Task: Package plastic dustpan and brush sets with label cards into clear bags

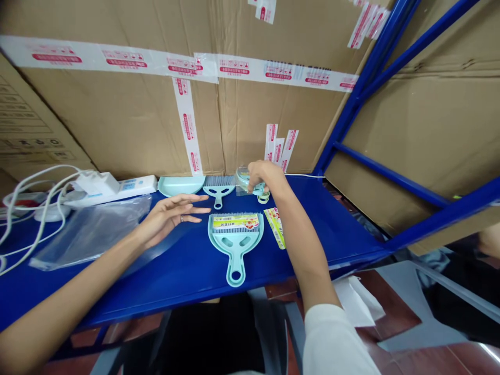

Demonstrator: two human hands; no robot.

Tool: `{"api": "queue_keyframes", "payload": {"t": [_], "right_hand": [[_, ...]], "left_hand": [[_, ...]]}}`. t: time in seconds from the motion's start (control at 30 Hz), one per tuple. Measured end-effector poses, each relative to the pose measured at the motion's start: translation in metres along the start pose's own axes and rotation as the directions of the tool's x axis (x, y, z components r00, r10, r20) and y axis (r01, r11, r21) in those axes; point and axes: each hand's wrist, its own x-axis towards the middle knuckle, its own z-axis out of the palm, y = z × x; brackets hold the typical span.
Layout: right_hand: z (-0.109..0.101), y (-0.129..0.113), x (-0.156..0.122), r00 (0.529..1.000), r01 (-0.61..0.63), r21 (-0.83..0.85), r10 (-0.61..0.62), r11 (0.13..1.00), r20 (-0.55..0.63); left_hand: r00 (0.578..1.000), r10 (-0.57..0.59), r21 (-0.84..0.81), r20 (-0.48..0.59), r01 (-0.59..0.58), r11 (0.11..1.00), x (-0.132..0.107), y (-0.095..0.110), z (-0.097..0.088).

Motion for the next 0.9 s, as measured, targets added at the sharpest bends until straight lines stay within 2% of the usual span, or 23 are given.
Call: {"api": "queue_keyframes", "payload": {"t": [0.1, 0.23, 0.3, 0.37, 0.4, 0.43, 0.5, 0.57, 0.63, 0.67, 0.7, 0.77, 0.83, 0.9], "right_hand": [[-0.003, 0.000, -0.001, 0.988, -0.155, -0.165, 0.152, 0.974, -0.033], [-0.010, 0.003, -0.004, 0.982, -0.189, -0.219, 0.183, 0.957, -0.045], [-0.013, 0.005, -0.005, 0.984, -0.176, -0.256, 0.170, 0.951, -0.043], [-0.016, 0.006, -0.008, 0.987, -0.144, -0.285, 0.117, 0.948, -0.112], [-0.017, 0.005, -0.009, 0.982, -0.122, -0.293, 0.074, 0.948, -0.173], [-0.019, 0.003, -0.011, 0.972, -0.092, -0.293, 0.022, 0.952, -0.235], [-0.019, -0.002, -0.015, 0.947, -0.007, -0.257, -0.077, 0.966, -0.312], [-0.017, -0.011, -0.017, 0.951, 0.111, -0.150, -0.149, 0.982, -0.272], [-0.011, -0.020, -0.018, 0.970, 0.208, -0.002, -0.207, 0.978, -0.127], [-0.006, -0.024, -0.019, 0.970, 0.241, 0.067, -0.239, 0.968, -0.038], [-0.001, -0.028, -0.021, 0.962, 0.261, 0.121, -0.269, 0.958, 0.049], [0.012, -0.032, -0.027, 0.934, 0.293, 0.155, -0.317, 0.943, 0.164], [0.025, -0.030, -0.035, 0.919, 0.335, 0.102, -0.348, 0.937, 0.184], [0.037, -0.022, -0.044, 0.914, 0.366, 0.057, -0.371, 0.929, 0.164]], "left_hand": [[1.000, -0.006, 0.014, -0.011, 0.006, 1.000, 0.002, 0.001, -0.002], [0.999, 0.030, 0.097, -0.034, -0.027, 0.995, 0.004, -0.002, -0.006], [0.995, 0.101, 0.245, -0.019, -0.094, 0.965, 0.000, -0.007, -0.002], [0.967, 0.239, 0.444, 0.092, -0.254, 0.859, -0.009, -0.013, 0.009], [0.931, 0.307, 0.524, 0.199, -0.366, 0.769, -0.015, -0.016, 0.018], [0.877, 0.353, 0.572, 0.326, -0.481, 0.664, -0.022, -0.020, 0.026], [0.747, 0.337, 0.587, 0.572, -0.661, 0.468, -0.035, -0.027, 0.044], [0.640, 0.264, 0.560, 0.722, -0.764, 0.320, -0.046, -0.032, 0.058], [0.586, 0.232, 0.544, 0.777, -0.809, 0.221, -0.055, -0.034, 0.067], [0.580, 0.235, 0.548, 0.780, -0.814, 0.191, -0.060, -0.034, 0.069], [0.594, 0.243, 0.568, 0.767, -0.804, 0.175, -0.067, -0.034, 0.071], [0.659, 0.263, 0.643, 0.705, -0.750, 0.153, -0.083, -0.034, 0.071], [0.725, 0.314, 0.739, 0.613, -0.667, 0.096, -0.105, -0.036, 0.069], [0.761, 0.393, 0.821, 0.517, -0.570, 0.022, -0.126, -0.042, 0.066]]}}
